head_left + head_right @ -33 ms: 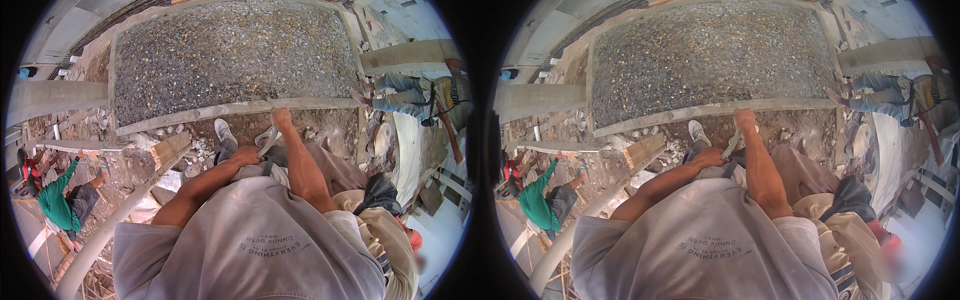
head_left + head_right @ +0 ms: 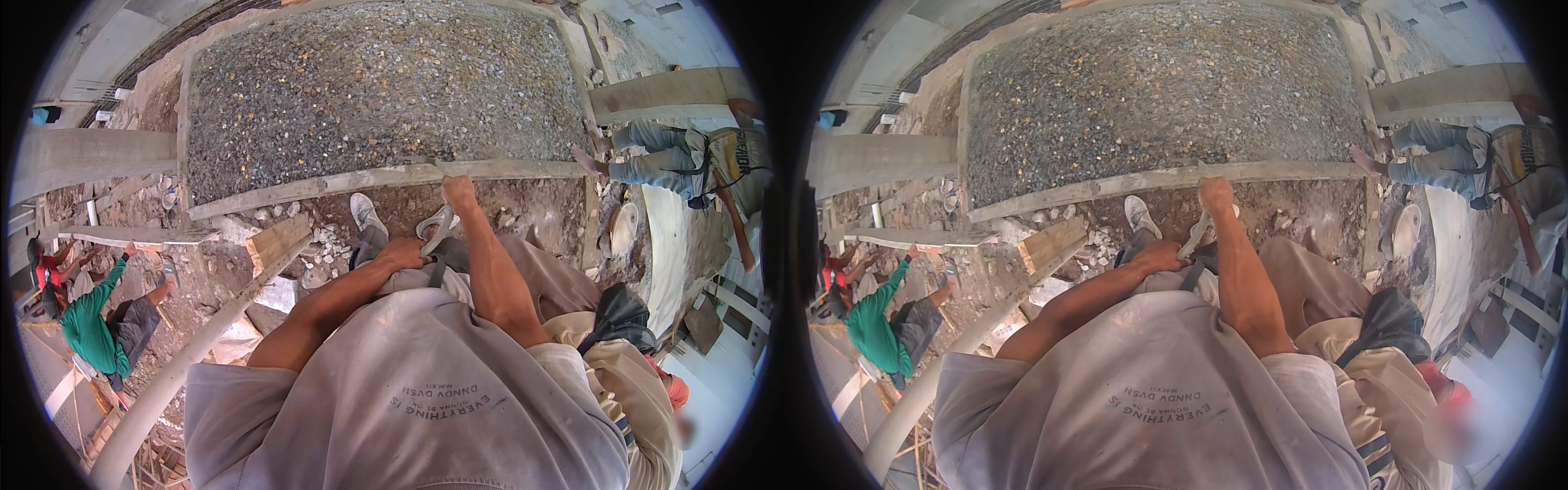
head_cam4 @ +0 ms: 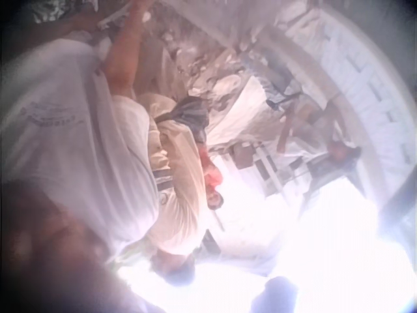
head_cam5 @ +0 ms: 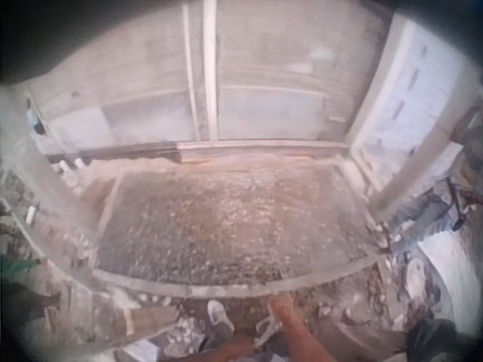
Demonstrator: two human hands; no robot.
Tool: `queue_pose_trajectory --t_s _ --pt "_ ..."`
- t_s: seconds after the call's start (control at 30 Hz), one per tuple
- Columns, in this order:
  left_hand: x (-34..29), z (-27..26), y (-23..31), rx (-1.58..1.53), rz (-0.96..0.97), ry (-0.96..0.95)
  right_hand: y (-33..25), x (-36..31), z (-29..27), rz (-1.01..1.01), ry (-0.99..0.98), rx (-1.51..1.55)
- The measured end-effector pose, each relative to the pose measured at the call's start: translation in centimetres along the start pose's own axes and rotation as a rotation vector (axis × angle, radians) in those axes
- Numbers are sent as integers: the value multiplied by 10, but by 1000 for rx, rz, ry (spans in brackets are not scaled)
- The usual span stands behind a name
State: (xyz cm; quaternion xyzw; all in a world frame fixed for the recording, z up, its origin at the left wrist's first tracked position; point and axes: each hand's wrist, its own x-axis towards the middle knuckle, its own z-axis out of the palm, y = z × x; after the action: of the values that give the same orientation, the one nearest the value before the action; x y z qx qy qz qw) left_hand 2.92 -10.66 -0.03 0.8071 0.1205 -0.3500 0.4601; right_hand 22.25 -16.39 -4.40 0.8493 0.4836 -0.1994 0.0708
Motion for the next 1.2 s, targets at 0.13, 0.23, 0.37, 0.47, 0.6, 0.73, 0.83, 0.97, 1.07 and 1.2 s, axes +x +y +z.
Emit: queue_pose_trajectory --t_s 0.13,0.23,0.37,0.47,0.6,0.73,0.83,0.97,1.07,1.2 --pt "9 -4 -9 -6 4 19 1 16 -5 9 -131 26" --pt "11 -2 -10 3 22 28 14 16 -4 67 -285 80" --pt "14 -6 -6 24 -12 -18 17 4 -6 171 -146 35" --pt "20 -1 -8 28 -11 30 17 0 -10 232 -115 37" --pt "19 -1 -10 22 -13 31 11 7 -15 141 -151 14" --pt "8 -2 -13 -24 -27 47 -1 23 -8 24 -188 -30" --pt "-6 -2 -15 -71 -54 99 -24 31 -13 -93 -128 -8" --pt "-13 2 -20 -143 -85 141 -48 43 -11 -302 13 -43" --pt "-17 8 -28 -213 -115 176 -66 56 -8 -177 -123 214" --pt "-22 13 -37 -254 -146 215 -92 61 -12 -302 -67 70"
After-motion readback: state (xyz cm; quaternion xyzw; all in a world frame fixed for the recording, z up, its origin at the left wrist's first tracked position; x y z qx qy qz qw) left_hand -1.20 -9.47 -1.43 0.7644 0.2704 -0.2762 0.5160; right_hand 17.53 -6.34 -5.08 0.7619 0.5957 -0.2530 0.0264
